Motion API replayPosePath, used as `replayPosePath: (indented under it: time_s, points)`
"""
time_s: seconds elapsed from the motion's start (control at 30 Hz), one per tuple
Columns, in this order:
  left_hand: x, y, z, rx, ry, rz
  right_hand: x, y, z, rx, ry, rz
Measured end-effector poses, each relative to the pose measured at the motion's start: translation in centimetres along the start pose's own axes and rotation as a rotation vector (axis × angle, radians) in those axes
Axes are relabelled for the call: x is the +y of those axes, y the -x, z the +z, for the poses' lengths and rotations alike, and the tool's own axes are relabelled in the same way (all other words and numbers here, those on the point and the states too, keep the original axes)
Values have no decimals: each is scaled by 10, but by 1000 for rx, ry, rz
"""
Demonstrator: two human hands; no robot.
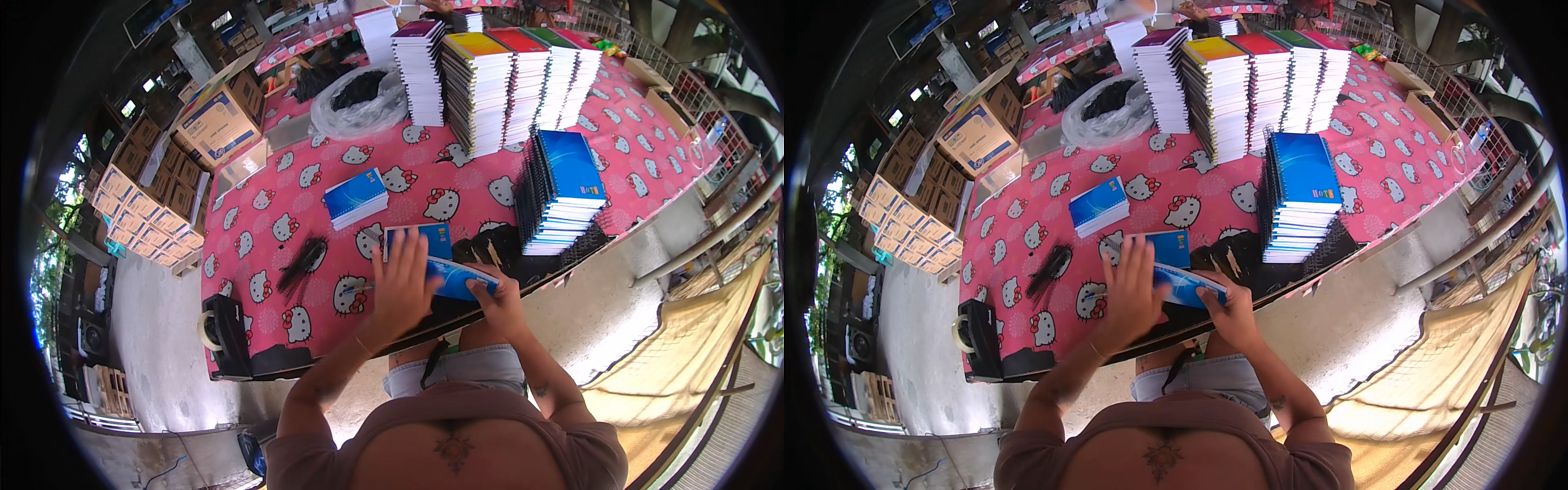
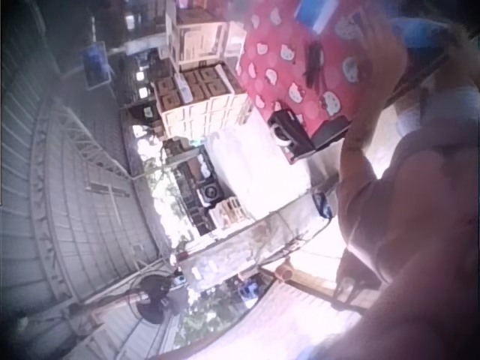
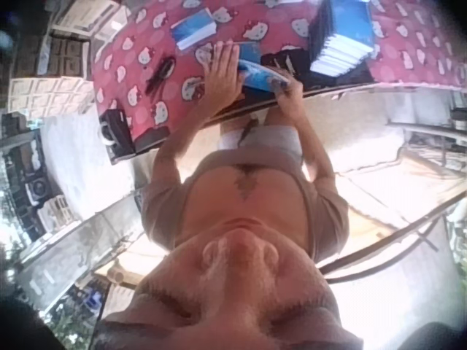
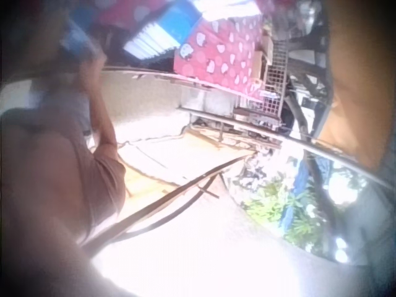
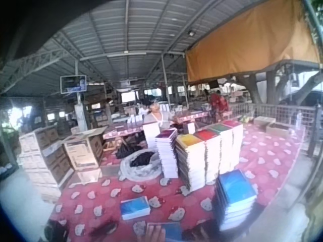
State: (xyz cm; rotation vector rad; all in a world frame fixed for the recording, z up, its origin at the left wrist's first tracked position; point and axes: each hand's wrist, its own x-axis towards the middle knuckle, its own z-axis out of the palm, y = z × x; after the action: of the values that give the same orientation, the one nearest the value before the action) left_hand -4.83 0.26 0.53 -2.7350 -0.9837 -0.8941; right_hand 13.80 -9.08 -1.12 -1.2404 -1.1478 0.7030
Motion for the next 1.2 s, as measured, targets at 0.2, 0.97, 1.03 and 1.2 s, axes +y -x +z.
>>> replayPosePath:
  time_s: [0.2, 0.97, 1.03, 1.2]
  points:
    - [-36, -32, -22, -88, 414, 62, -3, 2, -13, -51, 4, -21]
    - [-15, -53, -55, -155, 13, 231, -20, 5, -21, -85, -190, 134]
    - [8, -33, -50, -104, -161, 178, -21, 7, -13, -28, -252, 162]
    - [12, -6, -25, -103, -187, 125, -13, 5, -1, 1, -184, 48]
